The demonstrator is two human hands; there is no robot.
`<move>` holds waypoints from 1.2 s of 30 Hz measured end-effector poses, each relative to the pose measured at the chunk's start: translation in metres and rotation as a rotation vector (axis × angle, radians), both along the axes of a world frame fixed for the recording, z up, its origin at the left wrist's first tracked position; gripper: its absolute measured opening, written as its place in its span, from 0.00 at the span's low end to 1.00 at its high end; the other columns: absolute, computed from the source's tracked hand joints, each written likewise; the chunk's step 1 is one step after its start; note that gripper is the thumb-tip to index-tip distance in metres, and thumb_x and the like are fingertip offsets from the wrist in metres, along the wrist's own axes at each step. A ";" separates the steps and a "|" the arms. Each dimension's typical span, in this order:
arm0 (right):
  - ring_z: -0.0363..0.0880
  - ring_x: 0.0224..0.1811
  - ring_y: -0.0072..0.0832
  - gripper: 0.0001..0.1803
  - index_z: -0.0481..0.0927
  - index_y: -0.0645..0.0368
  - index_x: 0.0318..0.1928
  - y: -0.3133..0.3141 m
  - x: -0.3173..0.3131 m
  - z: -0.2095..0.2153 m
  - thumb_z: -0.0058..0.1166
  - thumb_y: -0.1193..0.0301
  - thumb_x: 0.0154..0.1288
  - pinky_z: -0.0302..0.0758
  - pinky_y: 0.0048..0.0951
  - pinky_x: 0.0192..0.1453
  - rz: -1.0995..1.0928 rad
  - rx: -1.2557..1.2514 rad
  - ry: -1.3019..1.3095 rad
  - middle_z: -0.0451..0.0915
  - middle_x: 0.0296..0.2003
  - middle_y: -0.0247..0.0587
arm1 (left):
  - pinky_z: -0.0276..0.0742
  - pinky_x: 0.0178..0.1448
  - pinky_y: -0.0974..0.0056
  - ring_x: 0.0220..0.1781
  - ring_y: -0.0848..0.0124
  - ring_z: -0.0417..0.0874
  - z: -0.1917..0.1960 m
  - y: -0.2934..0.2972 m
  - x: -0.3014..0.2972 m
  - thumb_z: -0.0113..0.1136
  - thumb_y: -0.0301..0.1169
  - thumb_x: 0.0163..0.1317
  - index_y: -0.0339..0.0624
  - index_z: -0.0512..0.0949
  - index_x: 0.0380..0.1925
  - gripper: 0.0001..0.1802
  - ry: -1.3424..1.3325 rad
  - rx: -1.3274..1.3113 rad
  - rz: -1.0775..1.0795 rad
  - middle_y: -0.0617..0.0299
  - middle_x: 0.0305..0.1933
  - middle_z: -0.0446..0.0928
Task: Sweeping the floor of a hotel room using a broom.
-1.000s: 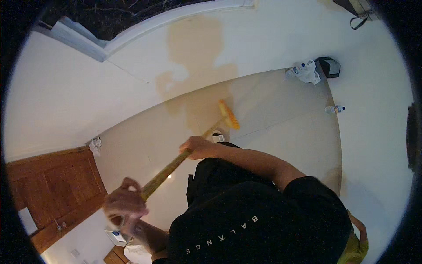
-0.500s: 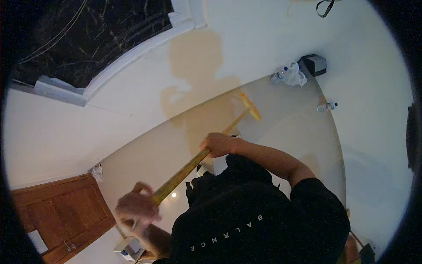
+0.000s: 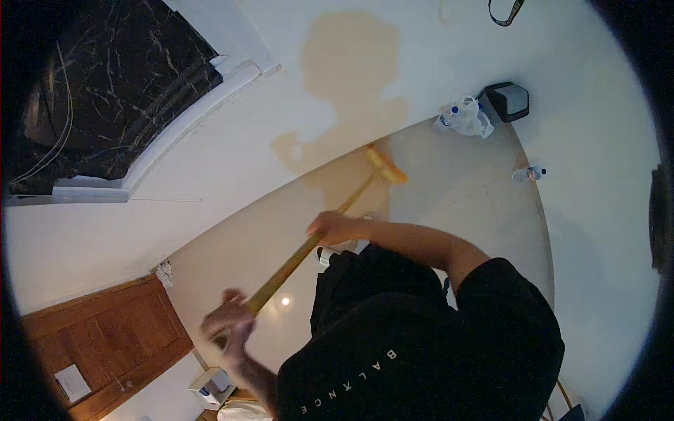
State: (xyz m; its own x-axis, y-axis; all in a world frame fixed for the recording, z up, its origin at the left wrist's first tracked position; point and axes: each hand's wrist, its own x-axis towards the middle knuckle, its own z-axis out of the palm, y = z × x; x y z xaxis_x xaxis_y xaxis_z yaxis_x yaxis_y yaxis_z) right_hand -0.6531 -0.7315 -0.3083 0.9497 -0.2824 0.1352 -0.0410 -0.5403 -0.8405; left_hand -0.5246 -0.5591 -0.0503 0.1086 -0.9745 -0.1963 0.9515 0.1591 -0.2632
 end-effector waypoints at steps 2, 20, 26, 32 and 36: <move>0.72 0.26 0.46 0.08 0.69 0.58 0.17 0.023 0.045 0.027 0.49 0.67 0.41 0.68 0.44 0.32 0.101 0.044 -0.111 0.72 0.19 0.46 | 0.69 0.16 0.63 0.08 0.75 0.62 0.031 0.023 0.009 0.43 0.31 0.58 0.49 0.63 0.21 0.07 1.024 -0.182 0.366 0.67 0.08 0.62; 0.74 0.29 0.45 0.09 0.74 0.56 0.20 -0.025 -0.091 0.011 0.51 0.64 0.39 0.69 0.45 0.33 0.047 -0.019 0.363 0.74 0.21 0.47 | 0.69 0.22 0.65 0.14 0.69 0.72 -0.034 -0.046 -0.055 0.54 0.39 0.49 0.43 0.69 0.13 0.14 4.124 -0.360 0.478 0.66 0.11 0.69; 0.73 0.26 0.46 0.06 0.71 0.57 0.18 0.029 0.023 0.035 0.50 0.68 0.39 0.69 0.44 0.31 0.153 0.090 0.009 0.73 0.18 0.45 | 0.70 0.23 0.65 0.15 0.70 0.72 0.026 -0.011 -0.006 0.55 0.37 0.48 0.44 0.69 0.13 0.12 3.966 -0.194 -0.004 0.65 0.13 0.70; 0.73 0.30 0.45 0.09 0.74 0.57 0.24 0.035 0.040 0.089 0.51 0.66 0.42 0.70 0.40 0.38 0.260 0.210 -0.202 0.74 0.21 0.47 | 0.71 0.25 0.65 0.17 0.70 0.73 0.074 0.002 0.000 0.56 0.34 0.47 0.44 0.70 0.13 0.10 3.833 0.255 -0.337 0.65 0.15 0.71; 0.73 0.28 0.46 0.09 0.73 0.58 0.20 0.039 -0.017 0.096 0.51 0.65 0.42 0.69 0.43 0.34 0.124 0.217 -0.262 0.73 0.20 0.48 | 0.71 0.25 0.65 0.18 0.71 0.73 0.068 0.021 0.017 0.56 0.32 0.47 0.44 0.70 0.14 0.09 3.898 0.215 -0.470 0.64 0.16 0.72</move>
